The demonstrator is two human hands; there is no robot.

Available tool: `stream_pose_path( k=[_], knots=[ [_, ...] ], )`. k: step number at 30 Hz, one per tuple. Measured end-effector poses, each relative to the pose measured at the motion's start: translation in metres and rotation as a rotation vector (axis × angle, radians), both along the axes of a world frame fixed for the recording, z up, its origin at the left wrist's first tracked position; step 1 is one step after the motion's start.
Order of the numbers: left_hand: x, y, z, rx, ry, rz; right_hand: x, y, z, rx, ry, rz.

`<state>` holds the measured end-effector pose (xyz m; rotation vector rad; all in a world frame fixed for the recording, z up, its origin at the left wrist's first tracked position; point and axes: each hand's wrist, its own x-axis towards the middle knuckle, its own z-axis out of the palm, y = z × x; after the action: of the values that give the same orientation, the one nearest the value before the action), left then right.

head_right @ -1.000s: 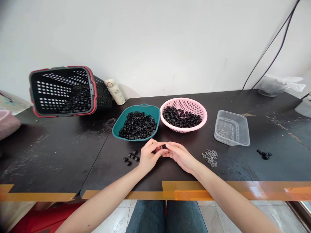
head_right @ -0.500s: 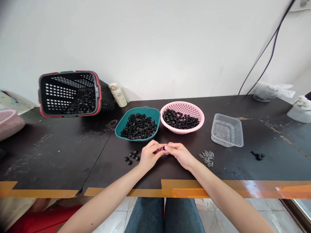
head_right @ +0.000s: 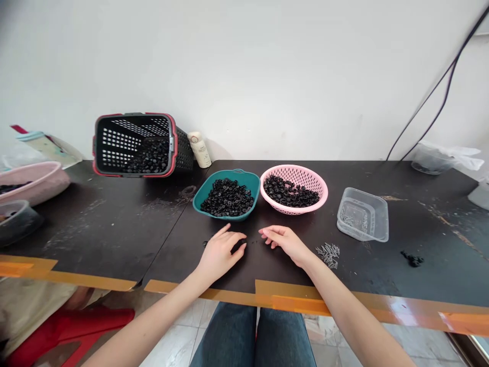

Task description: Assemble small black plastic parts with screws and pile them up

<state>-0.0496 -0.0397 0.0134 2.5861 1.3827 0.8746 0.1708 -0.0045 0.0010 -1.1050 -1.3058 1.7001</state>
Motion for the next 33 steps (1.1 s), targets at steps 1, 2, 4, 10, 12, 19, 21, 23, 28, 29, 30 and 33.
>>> stream_pose_path(
  k=[1,2,4,10,12,19,21,23,28,29,30,33],
  knots=[
    [-0.008,-0.005,-0.001,0.015,0.045,0.016,0.0,0.0,-0.001,0.009,-0.023,0.001],
    [-0.015,-0.009,-0.002,0.03,0.085,0.034,0.001,0.001,-0.002,0.018,-0.04,0.006],
    [-0.028,-0.015,-0.003,0.052,0.148,0.078,0.001,0.001,-0.003,0.028,-0.067,0.022],
    [-0.049,-0.025,-0.006,0.106,0.24,0.193,0.002,0.0,-0.005,0.041,-0.088,0.036],
    [-0.057,-0.027,-0.002,0.151,0.243,0.188,0.005,0.001,-0.004,0.054,-0.084,0.03],
    [-0.077,0.033,0.065,0.268,0.129,0.345,0.023,0.005,0.019,0.164,-0.158,-0.054],
    [-0.07,0.063,0.077,0.074,0.188,0.279,0.035,0.002,0.03,0.212,-0.208,-0.058],
    [-0.06,0.089,0.077,-0.198,0.273,0.189,0.052,-0.004,0.039,0.246,-0.284,-0.057],
    [-0.043,0.121,0.058,-0.57,0.346,0.158,0.104,-0.027,0.044,0.225,-0.46,-0.137],
    [-0.043,0.124,0.056,-0.581,0.346,0.155,0.114,-0.031,0.042,0.216,-0.479,-0.15],
    [-0.043,0.126,0.055,-0.591,0.347,0.154,0.124,-0.035,0.039,0.209,-0.497,-0.154],
    [-0.043,0.13,0.055,-0.618,0.355,0.16,0.148,-0.041,0.03,0.212,-0.585,-0.142]
  ],
)
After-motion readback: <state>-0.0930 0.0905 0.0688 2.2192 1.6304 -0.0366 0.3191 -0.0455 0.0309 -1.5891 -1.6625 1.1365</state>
